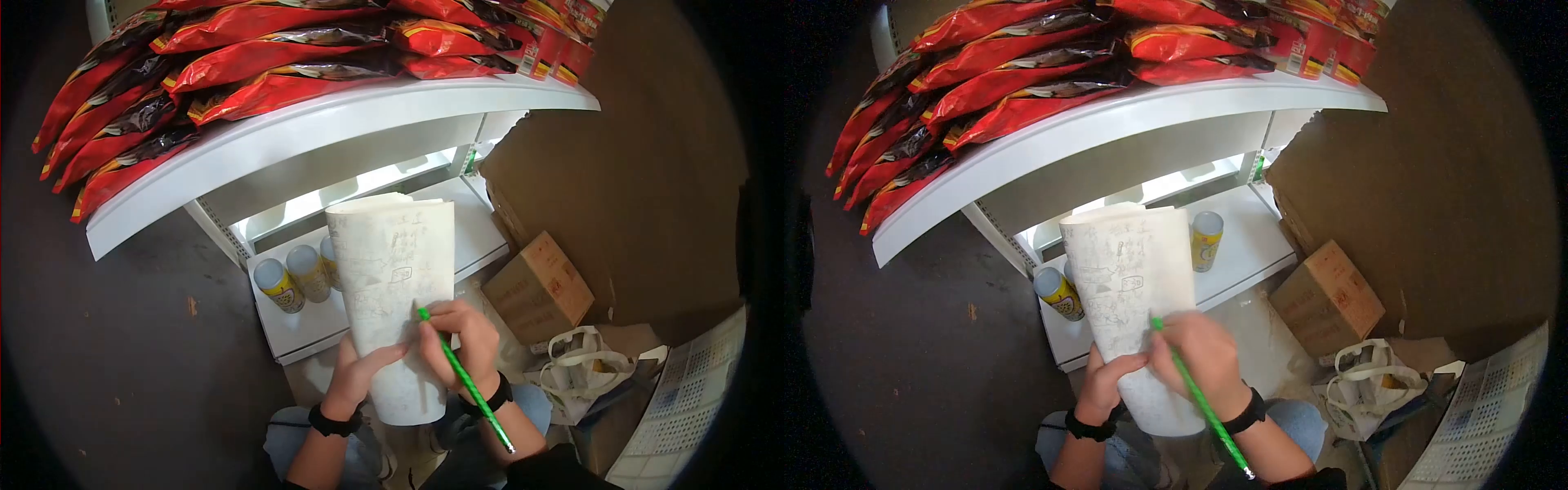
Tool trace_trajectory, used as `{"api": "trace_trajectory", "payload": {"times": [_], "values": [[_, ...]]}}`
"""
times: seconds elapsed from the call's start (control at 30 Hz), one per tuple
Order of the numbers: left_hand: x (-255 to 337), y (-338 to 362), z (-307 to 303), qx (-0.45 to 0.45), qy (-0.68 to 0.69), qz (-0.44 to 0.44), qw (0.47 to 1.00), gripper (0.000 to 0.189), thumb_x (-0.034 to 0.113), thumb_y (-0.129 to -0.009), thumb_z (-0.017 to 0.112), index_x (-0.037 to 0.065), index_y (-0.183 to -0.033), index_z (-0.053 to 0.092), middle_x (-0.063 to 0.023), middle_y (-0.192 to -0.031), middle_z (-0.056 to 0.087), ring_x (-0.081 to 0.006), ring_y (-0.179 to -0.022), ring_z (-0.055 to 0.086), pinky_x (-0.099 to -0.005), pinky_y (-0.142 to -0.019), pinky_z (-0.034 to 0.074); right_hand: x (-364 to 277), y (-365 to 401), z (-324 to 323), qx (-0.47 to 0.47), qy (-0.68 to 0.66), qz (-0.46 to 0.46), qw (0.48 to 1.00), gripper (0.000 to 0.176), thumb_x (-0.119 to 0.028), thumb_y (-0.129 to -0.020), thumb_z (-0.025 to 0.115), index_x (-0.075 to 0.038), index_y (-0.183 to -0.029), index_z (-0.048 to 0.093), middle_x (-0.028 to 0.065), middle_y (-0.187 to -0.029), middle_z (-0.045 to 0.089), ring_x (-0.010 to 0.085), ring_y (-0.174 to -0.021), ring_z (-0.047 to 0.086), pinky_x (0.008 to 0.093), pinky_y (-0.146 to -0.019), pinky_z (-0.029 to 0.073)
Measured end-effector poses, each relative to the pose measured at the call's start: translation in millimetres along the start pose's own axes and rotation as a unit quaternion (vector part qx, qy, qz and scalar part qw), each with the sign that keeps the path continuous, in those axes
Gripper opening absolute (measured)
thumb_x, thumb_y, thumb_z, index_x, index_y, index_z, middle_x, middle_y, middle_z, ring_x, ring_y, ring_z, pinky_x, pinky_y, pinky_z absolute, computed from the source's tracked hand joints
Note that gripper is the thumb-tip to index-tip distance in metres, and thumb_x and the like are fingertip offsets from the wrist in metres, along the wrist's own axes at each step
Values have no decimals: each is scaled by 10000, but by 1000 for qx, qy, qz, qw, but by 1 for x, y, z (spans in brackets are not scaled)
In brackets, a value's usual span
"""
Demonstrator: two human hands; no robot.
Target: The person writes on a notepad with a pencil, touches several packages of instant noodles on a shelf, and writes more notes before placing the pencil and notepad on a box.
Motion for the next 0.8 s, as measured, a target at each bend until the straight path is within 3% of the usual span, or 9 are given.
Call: {"api": "trace_trajectory", "payload": {"times": [0.07, 0.4, 0.47, 0.8], "values": [[-1, 0, 0, -2, -1, -7, 1000, 353, 49, -701, 614, -36, -1037, 546, -91, -979, 592, -148, -879, 557, -261, -766, 434, 9, 3, -5, 30, 14, 51, 998, 156, 31, -696, 608, -16, -782, 486, 116, -715, 577, 167, -513, 504, 242, -446, 382], [3, 0, 1, 1, 6, 1, 1000, 365, 59, -700, 605, -41, -1045, 538, -103, -988, 588, -158, -881, 557, -269, -777, 430, 9, 2, -1, 29, -9, 49, 998, 151, 28, -700, 606, -19, -777, 485, 120, -724, 575, 170, -529, 516, 245, -460, 393], [3, 0, 1, -1, 8, 0, 1000, 367, 60, -700, 603, -41, -1046, 537, -103, -991, 587, -158, -881, 557, -269, -777, 430, 4, 1, 2, -7, -9, 17, 1000, 144, 20, -701, 607, -19, -762, 483, 122, -724, 573, 178, -525, 513, 249, -460, 393], [3, -1, -1, 2, -1, 2, 1000, 375, 60, -698, 599, -43, -1052, 531, -104, -990, 585, -158, -890, 551, -269, -781, 424, 7, 1, 1, 15, -13, 45, 999, 130, 18, -704, 596, -16, -755, 481, 111, -693, 560, 176, -528, 506, 250, -469, 393]]}}
Point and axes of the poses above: each hand's wrist, its own y-axis away from the middle knuckle, its own z-axis out of the palm, x = y × z, the point moved 8 cm from there along -y, towards the middle knuckle
